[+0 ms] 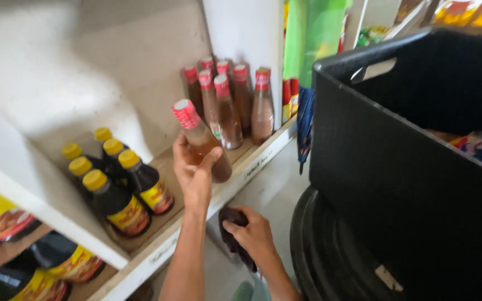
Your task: Wiping bottles of sauce with a cloth and organizing them on a shelf.
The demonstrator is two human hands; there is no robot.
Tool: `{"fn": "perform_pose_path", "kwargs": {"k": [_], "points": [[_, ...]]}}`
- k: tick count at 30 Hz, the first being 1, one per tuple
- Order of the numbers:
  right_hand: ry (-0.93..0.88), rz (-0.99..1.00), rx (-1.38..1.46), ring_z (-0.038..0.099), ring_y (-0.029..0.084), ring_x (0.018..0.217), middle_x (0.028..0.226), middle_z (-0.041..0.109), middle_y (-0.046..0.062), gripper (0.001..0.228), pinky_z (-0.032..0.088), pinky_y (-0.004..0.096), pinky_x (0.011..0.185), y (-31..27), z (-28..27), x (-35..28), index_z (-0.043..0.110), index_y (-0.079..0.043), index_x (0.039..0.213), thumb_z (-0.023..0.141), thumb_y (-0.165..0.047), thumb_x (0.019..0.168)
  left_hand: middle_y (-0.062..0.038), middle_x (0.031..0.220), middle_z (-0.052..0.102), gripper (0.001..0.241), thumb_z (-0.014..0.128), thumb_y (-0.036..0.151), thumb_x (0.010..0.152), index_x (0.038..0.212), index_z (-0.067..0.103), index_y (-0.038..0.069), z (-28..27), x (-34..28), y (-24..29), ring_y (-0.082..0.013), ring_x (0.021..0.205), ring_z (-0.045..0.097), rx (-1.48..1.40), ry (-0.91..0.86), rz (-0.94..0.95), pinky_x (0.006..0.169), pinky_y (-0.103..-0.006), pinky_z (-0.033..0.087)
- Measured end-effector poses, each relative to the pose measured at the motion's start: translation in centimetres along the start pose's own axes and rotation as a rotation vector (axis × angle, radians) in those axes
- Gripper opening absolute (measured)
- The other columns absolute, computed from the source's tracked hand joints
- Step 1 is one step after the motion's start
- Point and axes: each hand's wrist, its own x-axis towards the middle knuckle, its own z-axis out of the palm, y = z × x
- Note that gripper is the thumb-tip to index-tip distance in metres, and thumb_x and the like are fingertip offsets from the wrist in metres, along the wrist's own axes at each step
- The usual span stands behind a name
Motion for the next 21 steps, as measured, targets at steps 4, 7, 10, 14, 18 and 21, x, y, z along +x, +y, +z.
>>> {"fn": "perform_pose_path", "kwargs": {"k": [4, 7, 10, 14, 18, 21], "points": [[0.376, -0.309, -0.378, 0.072, 0.029, 0.088, 0.106, 0.073, 0.015, 0.042, 0.056, 0.037, 0.080, -0.3, -0.9, 3.1, 0.076, 0.000, 0.097, 0.089, -0.031, 0.073, -0.009, 0.122, 0.065, 0.078, 0.078, -0.010, 0.080, 0.149, 0.044, 0.001, 1.4, 2.3, -4.2, -0.0182, 0.108, 0.065, 0.010, 0.002, -0.095, 0.095, -0.0329, 0.055], [0.488, -0.164, -0.366, 0.072, 0.032, 0.085, 0.100, 0.075, 0.018, 0.042, 0.055, 0.038, 0.080, -3.2, -0.5, 3.8, 0.076, 0.002, 0.093, 0.088, -0.037, 0.083, -0.009, 0.115, 0.067, 0.078, 0.080, -0.008, 0.076, 0.144, 0.046, 0.005, 2.3, 2.9, -6.9, -0.0182, 0.102, 0.067, 0.037, 0.020, -0.151, 0.089, -0.0329, 0.057], [0.479, -0.083, -0.111, 0.072, 0.027, 0.080, 0.088, 0.078, 0.014, 0.031, 0.057, 0.037, 0.079, -3.0, 0.4, 5.6, 0.076, -0.002, 0.101, 0.078, -0.028, 0.085, -0.008, 0.113, 0.066, 0.079, 0.081, -0.007, 0.073, 0.143, 0.046, 0.008, 3.3, 3.4, -8.9, -0.0182, 0.101, 0.066, 0.020, 0.025, -0.180, 0.088, -0.0327, 0.056], [0.572, -0.280, -0.151, 0.073, 0.020, 0.079, 0.089, 0.078, 0.007, 0.041, 0.057, 0.033, 0.076, -2.5, 0.6, 7.7, 0.074, -0.012, 0.117, 0.074, -0.012, 0.076, -0.007, 0.121, 0.065, 0.080, 0.081, -0.009, 0.072, 0.143, 0.048, 0.008, 4.4, 4.2, -10.1, -0.0186, 0.109, 0.063, 0.047, -0.005, -0.129, 0.095, -0.0326, 0.053], [0.623, -0.201, -0.163, 0.073, 0.023, 0.082, 0.091, 0.077, 0.010, 0.048, 0.057, 0.035, 0.080, -2.9, 0.6, 9.2, 0.072, -0.014, 0.124, 0.077, -0.015, 0.076, -0.007, 0.128, 0.061, 0.080, 0.081, -0.010, 0.072, 0.142, 0.048, 0.007, 4.9, 3.9, -12.8, -0.0189, 0.116, 0.060, 0.100, -0.030, -0.073, 0.100, -0.0329, 0.051], [0.660, -0.246, -0.244, 0.074, 0.025, 0.096, 0.117, 0.073, 0.010, 0.052, 0.055, 0.036, 0.087, -2.3, 0.6, 10.5, 0.067, -0.014, 0.129, 0.075, -0.016, 0.078, -0.008, 0.125, 0.061, 0.077, 0.079, -0.004, 0.073, 0.142, 0.048, 0.011, 5.0, 3.4, -12.4, -0.0221, 0.113, 0.061, -0.034, -0.041, -0.142, 0.098, -0.0370, 0.053]]}}
